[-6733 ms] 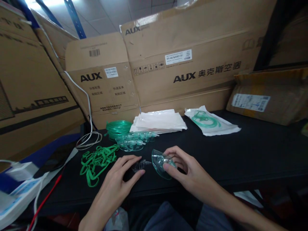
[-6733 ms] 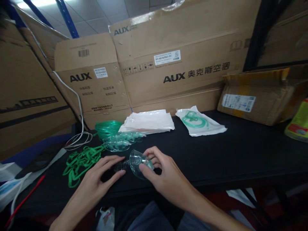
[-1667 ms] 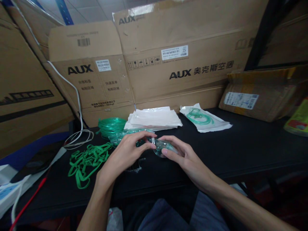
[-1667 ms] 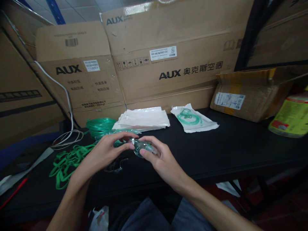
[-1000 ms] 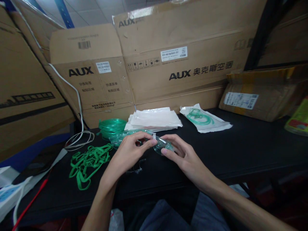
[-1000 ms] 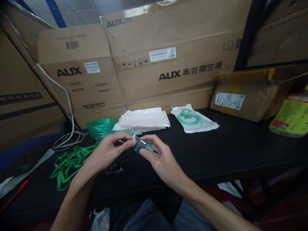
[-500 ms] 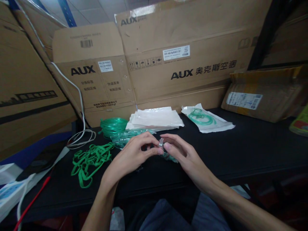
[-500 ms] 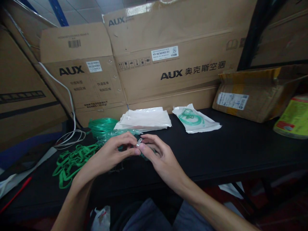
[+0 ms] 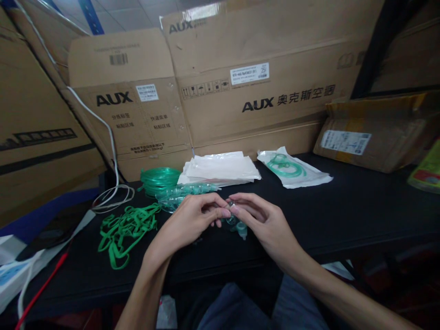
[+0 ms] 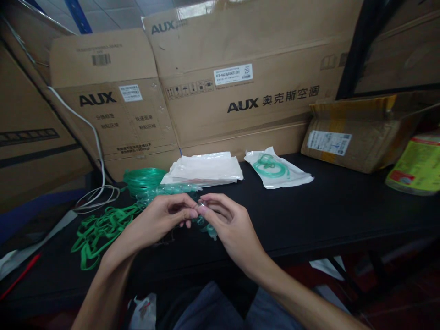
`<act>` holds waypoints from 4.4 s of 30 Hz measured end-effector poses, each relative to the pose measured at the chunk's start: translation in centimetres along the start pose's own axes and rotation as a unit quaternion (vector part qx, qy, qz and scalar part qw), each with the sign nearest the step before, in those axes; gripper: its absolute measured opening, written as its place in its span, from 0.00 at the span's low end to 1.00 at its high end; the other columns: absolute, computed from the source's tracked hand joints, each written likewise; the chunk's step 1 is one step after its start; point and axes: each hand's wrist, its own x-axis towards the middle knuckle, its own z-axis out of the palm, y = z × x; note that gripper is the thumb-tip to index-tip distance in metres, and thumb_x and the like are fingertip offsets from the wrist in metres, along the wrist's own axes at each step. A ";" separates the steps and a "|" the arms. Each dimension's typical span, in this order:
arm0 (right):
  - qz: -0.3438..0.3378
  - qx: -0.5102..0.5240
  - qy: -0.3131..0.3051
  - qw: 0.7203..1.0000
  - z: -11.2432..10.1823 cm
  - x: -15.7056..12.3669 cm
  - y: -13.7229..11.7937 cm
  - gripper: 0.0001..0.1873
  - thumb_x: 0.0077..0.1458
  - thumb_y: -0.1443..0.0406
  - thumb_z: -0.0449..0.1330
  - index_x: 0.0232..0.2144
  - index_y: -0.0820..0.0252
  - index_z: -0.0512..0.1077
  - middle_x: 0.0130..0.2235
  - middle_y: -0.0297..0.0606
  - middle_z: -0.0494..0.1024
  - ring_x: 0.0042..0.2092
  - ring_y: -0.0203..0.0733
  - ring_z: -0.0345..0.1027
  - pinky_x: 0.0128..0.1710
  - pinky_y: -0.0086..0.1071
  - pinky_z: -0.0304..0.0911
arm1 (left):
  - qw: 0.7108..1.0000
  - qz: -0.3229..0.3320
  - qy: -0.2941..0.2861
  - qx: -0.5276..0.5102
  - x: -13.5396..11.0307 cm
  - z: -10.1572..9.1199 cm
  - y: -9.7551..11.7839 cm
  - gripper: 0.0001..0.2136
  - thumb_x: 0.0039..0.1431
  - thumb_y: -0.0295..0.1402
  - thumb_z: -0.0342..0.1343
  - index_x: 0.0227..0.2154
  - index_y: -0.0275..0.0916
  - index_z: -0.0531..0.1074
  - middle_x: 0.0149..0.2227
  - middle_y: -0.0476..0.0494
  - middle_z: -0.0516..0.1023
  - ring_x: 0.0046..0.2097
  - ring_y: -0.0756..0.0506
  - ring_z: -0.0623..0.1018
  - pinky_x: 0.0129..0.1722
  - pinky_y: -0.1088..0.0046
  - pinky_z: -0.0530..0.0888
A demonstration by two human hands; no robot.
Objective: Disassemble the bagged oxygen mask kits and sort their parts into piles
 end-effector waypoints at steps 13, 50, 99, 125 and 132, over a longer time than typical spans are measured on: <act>-0.002 0.005 0.014 1.000 0.2 -0.1 0.2 0.15 0.50 0.57 0.73 0.37 0.57 0.77 0.39 0.36 0.83 0.45 0.40 0.79 0.47 0.28 0.73 | 0.999 -0.008 -0.010 -0.044 -0.3 0.0 0.6 0.11 0.63 0.42 0.61 0.38 0.39 0.79 0.32 0.51 0.78 0.32 0.50 0.74 0.34 0.76 0.70; 0.128 0.217 -0.031 0.967 1.0 0.2 -0.8 0.19 0.46 0.65 0.76 0.41 0.60 0.77 0.37 0.34 0.81 0.41 0.36 0.74 0.45 0.28 0.67 | 0.994 0.044 0.076 -0.066 -0.7 -0.3 0.0 0.10 0.65 0.39 0.59 0.34 0.36 0.76 0.33 0.48 0.76 0.34 0.49 0.77 0.37 0.76 0.74; 0.086 0.069 -0.077 0.991 0.5 -0.3 -0.4 0.11 0.51 0.59 0.72 0.34 0.60 0.83 0.37 0.36 0.84 0.39 0.39 0.75 0.43 0.32 0.68 | 0.975 0.026 0.211 -0.063 -4.9 3.3 -1.8 0.08 0.65 0.40 0.60 0.37 0.42 0.79 0.35 0.49 0.75 0.35 0.49 0.78 0.34 0.76 0.81; 0.157 0.177 -0.148 0.960 0.1 0.0 -0.5 0.09 0.56 0.62 0.70 0.35 0.64 0.80 0.35 0.35 0.78 0.38 0.35 0.69 0.41 0.27 0.62 | 0.969 0.015 0.224 -0.107 -4.7 3.6 -1.7 0.07 0.60 0.37 0.64 0.31 0.40 0.80 0.32 0.51 0.75 0.31 0.50 0.78 0.29 0.76 0.85; 0.181 0.200 -0.142 0.952 0.3 0.1 -0.5 0.12 0.54 0.60 0.71 0.35 0.63 0.77 0.34 0.34 0.75 0.37 0.35 0.67 0.39 0.29 0.61 | 0.969 0.036 0.242 -0.041 -4.8 3.5 -1.2 0.04 0.61 0.33 0.62 0.32 0.42 0.80 0.30 0.54 0.76 0.27 0.53 0.77 0.27 0.84 0.79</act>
